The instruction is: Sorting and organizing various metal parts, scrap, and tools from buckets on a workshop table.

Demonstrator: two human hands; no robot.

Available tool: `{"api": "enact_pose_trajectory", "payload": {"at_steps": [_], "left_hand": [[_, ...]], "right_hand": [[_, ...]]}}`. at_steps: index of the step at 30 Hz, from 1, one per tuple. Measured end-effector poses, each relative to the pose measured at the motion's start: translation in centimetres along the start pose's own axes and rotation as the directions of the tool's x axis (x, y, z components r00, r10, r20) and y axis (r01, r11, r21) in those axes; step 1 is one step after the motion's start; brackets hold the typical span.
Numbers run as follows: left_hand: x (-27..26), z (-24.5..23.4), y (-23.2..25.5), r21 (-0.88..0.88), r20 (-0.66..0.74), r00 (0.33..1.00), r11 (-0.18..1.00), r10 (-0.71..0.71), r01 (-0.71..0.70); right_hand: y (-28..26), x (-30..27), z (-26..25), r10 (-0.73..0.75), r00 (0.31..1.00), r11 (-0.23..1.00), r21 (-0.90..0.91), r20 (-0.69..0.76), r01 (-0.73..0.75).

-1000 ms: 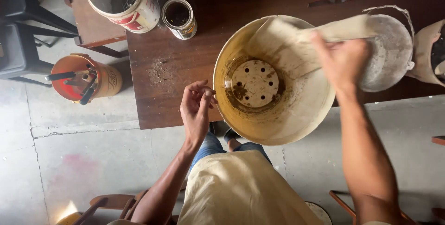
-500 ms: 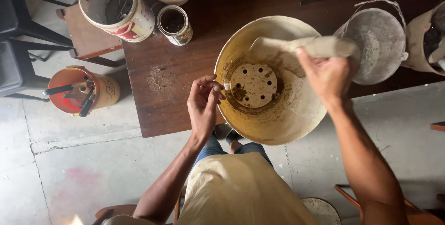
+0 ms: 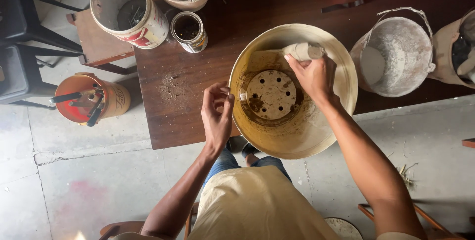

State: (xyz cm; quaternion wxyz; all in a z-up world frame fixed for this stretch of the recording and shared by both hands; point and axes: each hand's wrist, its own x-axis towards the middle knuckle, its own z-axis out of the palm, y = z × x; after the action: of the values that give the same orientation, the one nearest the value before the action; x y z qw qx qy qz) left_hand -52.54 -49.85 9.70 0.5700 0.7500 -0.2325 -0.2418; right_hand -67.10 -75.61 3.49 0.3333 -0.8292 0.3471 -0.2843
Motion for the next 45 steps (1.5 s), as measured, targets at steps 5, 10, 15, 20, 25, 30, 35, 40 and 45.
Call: {"api": "enact_pose_trajectory", "payload": {"at_steps": [5, 10, 15, 20, 25, 30, 35, 40, 45], "left_hand": [[-0.1, 0.6, -0.6, 0.2, -0.05, 0.984, 0.967, 0.173, -0.159], [1.3, 1.3, 1.7, 0.253, -0.004, 0.947, 0.917, 0.321, -0.309], [3.5, 4.7, 7.7, 0.313, 0.263, 0.801, 0.738, 0.538, -0.598], [9.8, 11.2, 7.6, 0.342, 0.457, 0.677, 0.589, 0.577, -0.733], [14.0, 12.5, 6.8, 0.399, 0.675, 0.661, 0.591, 0.328, -0.701], [15.2, 12.0, 6.3, 0.376, 0.733, 0.621, 0.597, 0.276, -0.709], [15.0, 11.7, 6.3, 0.421, 0.728, 0.627, 0.54, 0.278, -0.728], [14.8, 12.1, 5.9, 0.463, 0.719, 0.638, 0.494, 0.276, -0.736], [14.8, 12.2, 5.9, 0.468, 0.69, 0.653, 0.495, 0.313, -0.732]], "right_hand": [[-1.2, 1.0, 0.2, 0.092, 0.995, 0.99, 0.107, -0.023, -0.089], [-0.7, 0.1, 0.4, 0.169, 0.986, 0.853, 0.499, 0.01, -0.151], [-3.0, -1.4, -1.6, 0.27, 0.957, 0.914, 0.283, 0.106, -0.289], [-2.0, -3.5, -3.9, 0.18, 0.981, 0.862, 0.468, 0.073, -0.193], [3.0, -6.0, -11.9, 0.522, 0.84, 0.813, 0.383, -0.146, -0.439], [23.6, -11.8, -11.9, 0.497, 0.533, 0.837, 0.214, -0.685, -0.504], [24.1, -10.3, -11.5, 0.9, 0.341, 0.435, 0.59, -0.271, -0.68], [30.9, -12.0, -12.4, 0.942, 0.333, 0.234, 0.773, -0.031, -0.589], [25.1, -14.6, -18.7, 0.932, 0.353, 0.313, 0.676, -0.083, -0.667]]}}
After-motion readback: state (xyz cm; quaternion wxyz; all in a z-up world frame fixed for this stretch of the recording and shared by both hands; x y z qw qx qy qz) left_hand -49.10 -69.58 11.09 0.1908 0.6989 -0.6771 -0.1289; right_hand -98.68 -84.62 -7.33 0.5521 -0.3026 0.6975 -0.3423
